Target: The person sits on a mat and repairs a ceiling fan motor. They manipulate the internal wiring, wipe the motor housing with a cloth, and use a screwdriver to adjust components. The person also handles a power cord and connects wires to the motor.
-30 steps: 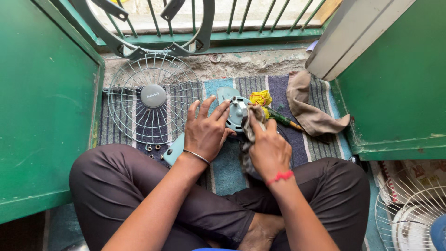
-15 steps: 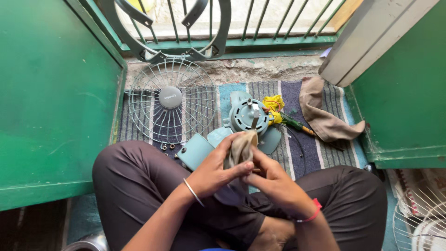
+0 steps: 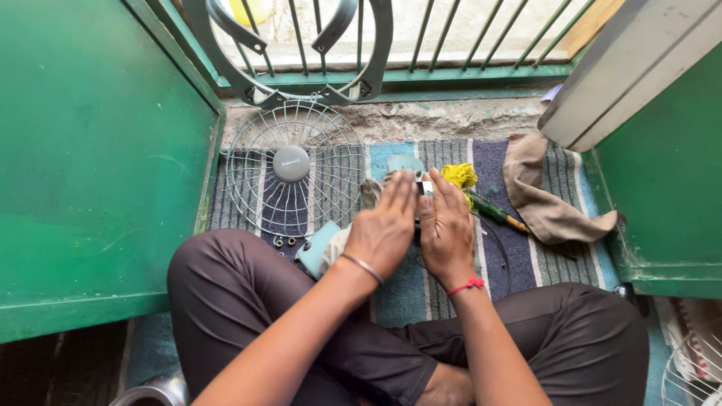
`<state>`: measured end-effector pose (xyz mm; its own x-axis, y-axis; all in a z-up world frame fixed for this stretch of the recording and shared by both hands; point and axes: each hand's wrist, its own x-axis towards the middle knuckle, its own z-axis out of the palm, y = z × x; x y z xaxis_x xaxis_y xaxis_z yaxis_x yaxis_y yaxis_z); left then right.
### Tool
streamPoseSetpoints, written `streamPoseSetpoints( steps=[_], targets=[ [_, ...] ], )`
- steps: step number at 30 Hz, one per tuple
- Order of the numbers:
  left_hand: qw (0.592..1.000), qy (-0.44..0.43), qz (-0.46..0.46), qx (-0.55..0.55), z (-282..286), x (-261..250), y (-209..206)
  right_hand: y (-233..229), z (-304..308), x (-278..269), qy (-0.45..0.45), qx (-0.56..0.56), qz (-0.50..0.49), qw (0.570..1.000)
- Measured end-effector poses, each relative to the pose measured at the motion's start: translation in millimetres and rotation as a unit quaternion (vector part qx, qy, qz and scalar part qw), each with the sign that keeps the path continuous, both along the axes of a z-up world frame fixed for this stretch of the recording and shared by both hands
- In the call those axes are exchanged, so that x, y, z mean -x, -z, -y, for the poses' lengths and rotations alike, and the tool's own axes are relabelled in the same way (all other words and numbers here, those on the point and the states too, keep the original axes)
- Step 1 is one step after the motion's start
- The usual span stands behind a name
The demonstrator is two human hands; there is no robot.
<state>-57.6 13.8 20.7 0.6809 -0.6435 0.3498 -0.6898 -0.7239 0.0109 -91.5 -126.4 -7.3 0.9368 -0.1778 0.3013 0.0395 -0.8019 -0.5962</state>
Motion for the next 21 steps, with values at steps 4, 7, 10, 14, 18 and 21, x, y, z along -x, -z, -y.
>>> streamPoseSetpoints(
  steps=[4, 7, 10, 14, 18, 21],
  targets=[
    [0.997, 0.058, 0.010, 0.054, -23, 33, -11, -7, 3, -1, -0.013, -0.002, 0.022, 1.000],
    [0.942, -0.006, -0.282, 0.182, -45, 36, -21, -14, 11, -9, -0.054, -0.067, 0.015, 0.996],
    [0.913, -0.122, -0.174, 0.348, -62, 11, -23, -16, 16, -12, -0.068, -0.102, 0.009, 0.992],
    [0.911, -0.093, -0.109, 0.388, -58, -49, -16, -16, 13, -19, -0.046, -0.101, 0.023, 0.994],
    [0.945, -0.020, -0.180, 0.272, -19, -82, 2, -6, -2, -24, 0.014, -0.058, 0.043, 0.997],
    [0.950, -0.024, -0.235, 0.206, -10, -77, 16, 3, -6, -25, 0.049, -0.040, 0.065, 0.996]
  ],
)
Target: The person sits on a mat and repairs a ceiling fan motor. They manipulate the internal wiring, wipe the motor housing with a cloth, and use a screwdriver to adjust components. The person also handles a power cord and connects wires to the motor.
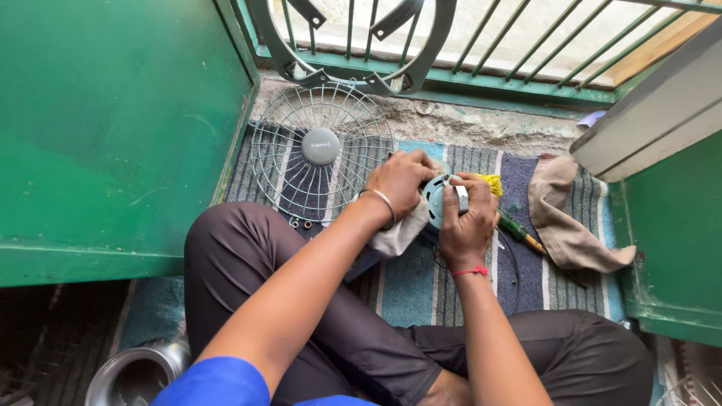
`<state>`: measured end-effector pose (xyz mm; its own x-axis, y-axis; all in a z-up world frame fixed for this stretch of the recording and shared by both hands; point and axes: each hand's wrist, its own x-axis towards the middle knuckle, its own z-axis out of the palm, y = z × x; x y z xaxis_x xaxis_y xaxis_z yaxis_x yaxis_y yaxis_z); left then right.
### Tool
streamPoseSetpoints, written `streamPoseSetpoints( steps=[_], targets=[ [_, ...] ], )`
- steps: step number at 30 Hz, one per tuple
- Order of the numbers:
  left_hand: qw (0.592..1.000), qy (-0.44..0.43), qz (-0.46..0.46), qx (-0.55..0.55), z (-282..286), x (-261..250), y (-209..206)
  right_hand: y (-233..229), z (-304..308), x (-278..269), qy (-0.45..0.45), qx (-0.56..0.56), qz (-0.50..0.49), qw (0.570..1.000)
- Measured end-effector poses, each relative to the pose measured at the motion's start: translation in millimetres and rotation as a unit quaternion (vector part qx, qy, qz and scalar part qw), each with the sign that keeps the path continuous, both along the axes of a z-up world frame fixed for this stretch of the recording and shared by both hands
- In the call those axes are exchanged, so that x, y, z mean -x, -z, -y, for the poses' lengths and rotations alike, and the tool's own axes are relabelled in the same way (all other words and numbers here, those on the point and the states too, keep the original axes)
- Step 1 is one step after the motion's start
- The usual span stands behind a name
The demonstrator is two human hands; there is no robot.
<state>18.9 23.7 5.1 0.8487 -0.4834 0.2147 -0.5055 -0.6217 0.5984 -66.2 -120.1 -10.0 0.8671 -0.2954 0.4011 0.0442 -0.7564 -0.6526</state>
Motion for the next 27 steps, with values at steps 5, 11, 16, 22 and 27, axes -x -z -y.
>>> streamPoseSetpoints(
  steps=[5, 11, 16, 22, 27],
  targets=[
    [0.996, -0.033, 0.040, -0.067, -21, 46, 11, 7, -5, 1, 0.022, 0.020, 0.026, 0.999],
    [0.959, -0.031, 0.150, -0.240, -15, 95, 7, 10, -5, 1, 0.021, 0.013, 0.046, 0.999],
    [0.953, -0.043, 0.152, -0.259, -13, 50, 4, 8, 5, -1, -0.032, 0.017, 0.047, 0.998],
    [0.943, 0.137, 0.149, -0.265, -6, -27, 5, 5, 3, -3, -0.033, 0.006, 0.046, 0.998],
    [0.955, 0.050, 0.194, -0.221, -23, 16, 13, 10, -6, 0, 0.022, 0.006, 0.046, 0.999]
  ],
)
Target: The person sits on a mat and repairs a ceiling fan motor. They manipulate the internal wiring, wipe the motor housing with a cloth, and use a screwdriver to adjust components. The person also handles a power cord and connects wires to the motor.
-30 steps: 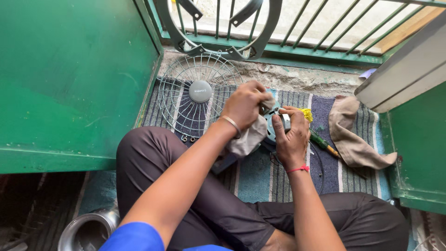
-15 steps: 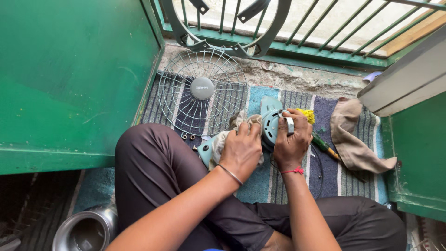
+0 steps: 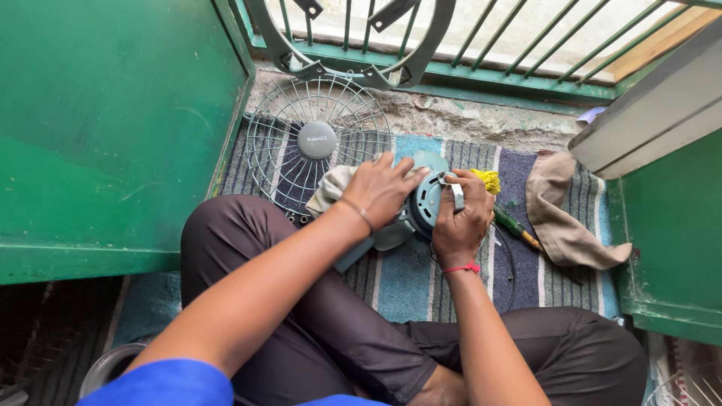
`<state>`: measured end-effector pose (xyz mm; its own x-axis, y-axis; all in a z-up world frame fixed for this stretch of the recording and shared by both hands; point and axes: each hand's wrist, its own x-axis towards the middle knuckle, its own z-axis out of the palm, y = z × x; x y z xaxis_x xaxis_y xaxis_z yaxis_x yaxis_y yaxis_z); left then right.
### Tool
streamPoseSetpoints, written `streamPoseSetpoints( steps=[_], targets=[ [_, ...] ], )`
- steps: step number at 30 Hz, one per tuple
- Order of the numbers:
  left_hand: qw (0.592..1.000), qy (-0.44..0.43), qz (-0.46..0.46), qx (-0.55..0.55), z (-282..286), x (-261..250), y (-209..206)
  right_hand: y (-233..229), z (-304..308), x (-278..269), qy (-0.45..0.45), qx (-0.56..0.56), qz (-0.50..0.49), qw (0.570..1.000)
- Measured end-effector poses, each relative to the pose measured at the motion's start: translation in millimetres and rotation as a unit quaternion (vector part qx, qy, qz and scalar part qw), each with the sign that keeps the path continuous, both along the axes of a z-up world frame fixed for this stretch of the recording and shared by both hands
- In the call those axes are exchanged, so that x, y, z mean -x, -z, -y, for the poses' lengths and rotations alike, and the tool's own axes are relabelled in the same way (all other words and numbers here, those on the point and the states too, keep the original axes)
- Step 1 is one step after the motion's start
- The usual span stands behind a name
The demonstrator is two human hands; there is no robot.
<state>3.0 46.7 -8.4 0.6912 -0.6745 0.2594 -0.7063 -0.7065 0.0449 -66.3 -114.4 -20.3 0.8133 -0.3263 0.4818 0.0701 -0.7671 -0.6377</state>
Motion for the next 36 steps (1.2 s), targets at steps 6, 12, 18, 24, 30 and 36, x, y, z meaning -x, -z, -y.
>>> streamPoseSetpoints(
  steps=[6, 12, 18, 24, 30, 36],
  targets=[
    [0.997, -0.007, 0.064, 0.031, -24, 59, -14, -8, -18, 0, 0.075, 0.003, -0.011, 0.997],
    [0.973, -0.063, -0.094, 0.199, -44, 50, -61, -29, -13, 11, 0.153, 0.011, -0.244, 0.958],
    [0.938, -0.182, 0.000, 0.295, -42, 17, -72, -38, 17, -4, -0.066, 0.076, -0.048, 0.994],
    [0.987, -0.012, -0.102, 0.122, 8, -17, -32, -29, 11, -12, -0.056, -0.093, -0.109, 0.988],
    [0.976, -0.124, -0.103, 0.149, 6, 33, -3, -16, -2, -9, 0.007, -0.020, -0.025, 0.999],
    [0.989, -0.108, -0.038, 0.090, -6, 77, -4, -17, -3, -9, 0.029, -0.029, -0.036, 0.999]
  ],
)
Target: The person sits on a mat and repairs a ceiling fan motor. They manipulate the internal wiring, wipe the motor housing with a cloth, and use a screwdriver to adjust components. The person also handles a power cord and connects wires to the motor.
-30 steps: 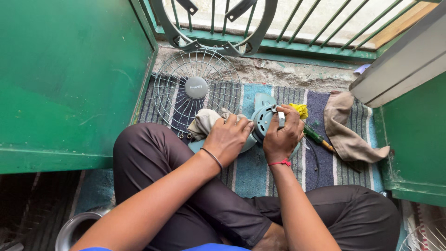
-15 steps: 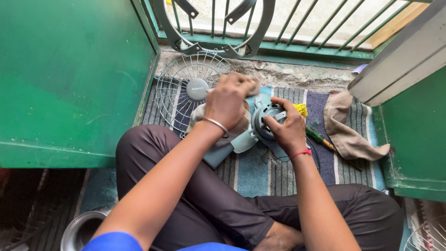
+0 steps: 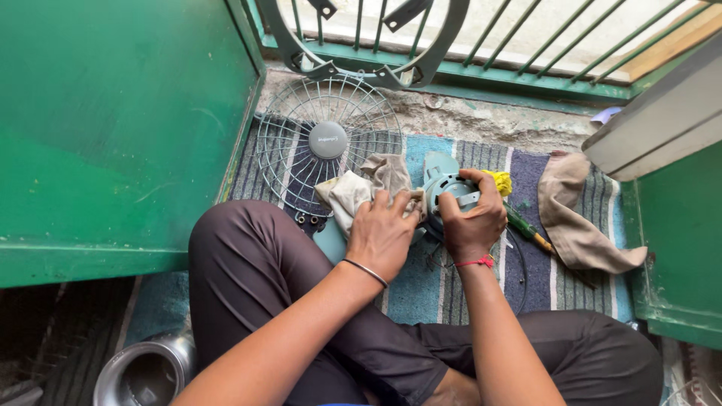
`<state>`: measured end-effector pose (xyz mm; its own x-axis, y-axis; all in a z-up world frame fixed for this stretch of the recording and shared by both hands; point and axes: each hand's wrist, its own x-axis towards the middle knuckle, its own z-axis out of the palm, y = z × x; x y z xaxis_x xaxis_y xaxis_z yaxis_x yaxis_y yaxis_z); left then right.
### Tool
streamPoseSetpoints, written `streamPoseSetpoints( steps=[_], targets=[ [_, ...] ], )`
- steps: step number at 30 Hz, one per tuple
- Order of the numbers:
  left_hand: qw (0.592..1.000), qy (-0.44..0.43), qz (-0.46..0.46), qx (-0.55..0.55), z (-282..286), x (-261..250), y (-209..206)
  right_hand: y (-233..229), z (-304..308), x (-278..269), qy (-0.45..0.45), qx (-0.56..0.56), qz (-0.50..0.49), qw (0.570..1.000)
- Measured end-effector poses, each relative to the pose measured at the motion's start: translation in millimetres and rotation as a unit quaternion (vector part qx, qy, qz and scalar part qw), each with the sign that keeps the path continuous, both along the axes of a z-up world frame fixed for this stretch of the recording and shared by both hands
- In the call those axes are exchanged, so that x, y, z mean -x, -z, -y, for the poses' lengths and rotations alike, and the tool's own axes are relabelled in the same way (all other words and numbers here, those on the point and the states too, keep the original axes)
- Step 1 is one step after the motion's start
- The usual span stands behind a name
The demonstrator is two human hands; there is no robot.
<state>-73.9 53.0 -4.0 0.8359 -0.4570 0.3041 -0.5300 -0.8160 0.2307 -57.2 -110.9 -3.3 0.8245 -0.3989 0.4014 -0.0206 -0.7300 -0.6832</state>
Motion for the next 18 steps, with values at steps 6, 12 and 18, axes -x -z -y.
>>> streamPoseSetpoints(
  steps=[6, 12, 18],
  targets=[
    [0.993, -0.014, 0.079, -0.089, 9, -45, 10, 0, 6, 0, -0.060, 0.004, 0.025, 0.998],
    [0.983, 0.096, 0.070, -0.138, 21, -99, 21, 2, 3, 1, -0.030, 0.015, 0.040, 0.999],
    [0.966, 0.085, 0.016, -0.242, -12, -39, 22, 1, -3, -1, 0.027, 0.007, 0.017, 0.999]
  ],
)
